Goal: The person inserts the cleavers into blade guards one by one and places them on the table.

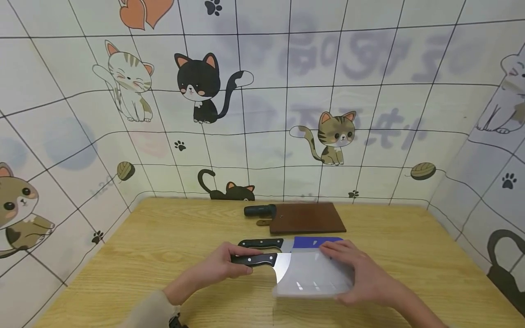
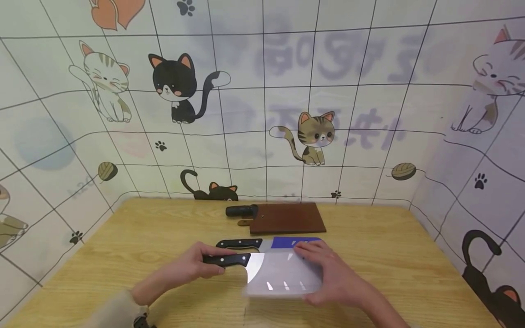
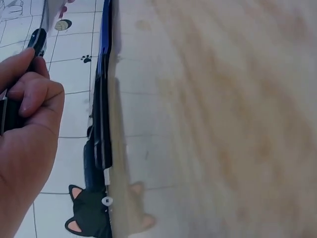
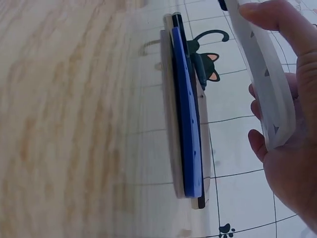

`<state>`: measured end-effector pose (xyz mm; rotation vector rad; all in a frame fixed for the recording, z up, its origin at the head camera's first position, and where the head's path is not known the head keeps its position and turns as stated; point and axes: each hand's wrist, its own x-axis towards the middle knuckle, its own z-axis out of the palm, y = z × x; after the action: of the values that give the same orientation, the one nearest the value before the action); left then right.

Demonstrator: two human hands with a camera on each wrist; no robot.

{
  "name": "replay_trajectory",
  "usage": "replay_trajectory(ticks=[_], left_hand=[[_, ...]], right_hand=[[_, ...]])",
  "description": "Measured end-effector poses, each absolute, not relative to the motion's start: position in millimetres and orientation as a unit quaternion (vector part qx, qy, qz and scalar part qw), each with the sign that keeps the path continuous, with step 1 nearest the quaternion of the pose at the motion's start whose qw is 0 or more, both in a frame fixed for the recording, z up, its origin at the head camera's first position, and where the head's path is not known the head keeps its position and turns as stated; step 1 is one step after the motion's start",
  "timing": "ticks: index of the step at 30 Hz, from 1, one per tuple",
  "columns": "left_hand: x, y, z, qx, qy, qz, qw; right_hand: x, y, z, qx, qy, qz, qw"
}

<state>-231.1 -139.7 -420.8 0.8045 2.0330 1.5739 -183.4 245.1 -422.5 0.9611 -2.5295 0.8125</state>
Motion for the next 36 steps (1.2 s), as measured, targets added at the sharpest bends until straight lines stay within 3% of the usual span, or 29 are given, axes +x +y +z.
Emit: replay_trajectory(ticks=[5, 11, 19, 28, 36], left_hand=[[-227.9, -131.1, -424.2, 0.292, 0.752, 0.556, 0.201], [-226.0, -128.3, -428.7, 0.342, 0.787, 0.481, 0.179], [-226.0, -135.6, -432.8, 0.37, 0.811, 0.402, 0.211], [-221.5, -140.1, -432.1, 0.34, 0.843, 0.363, 0.205], [-222.8, -145.5, -437.6, 0.352, 0.847, 0.355, 0.18]], right_hand=[[-179.2, 247.3, -426.2, 0.319, -0.893, 0.288, 0.133], [-167.0, 251.9, -431.5, 0.285, -0.912, 0.293, 0.04], [-157.5, 251.6, -435.8, 0.216, -0.92, 0.316, -0.078], [-159.7, 245.6, -443.3, 0.174, -0.929, 0.299, -0.133], [-159.7, 247.4, -445.4, 0.176, -0.928, 0.303, -0.129]])
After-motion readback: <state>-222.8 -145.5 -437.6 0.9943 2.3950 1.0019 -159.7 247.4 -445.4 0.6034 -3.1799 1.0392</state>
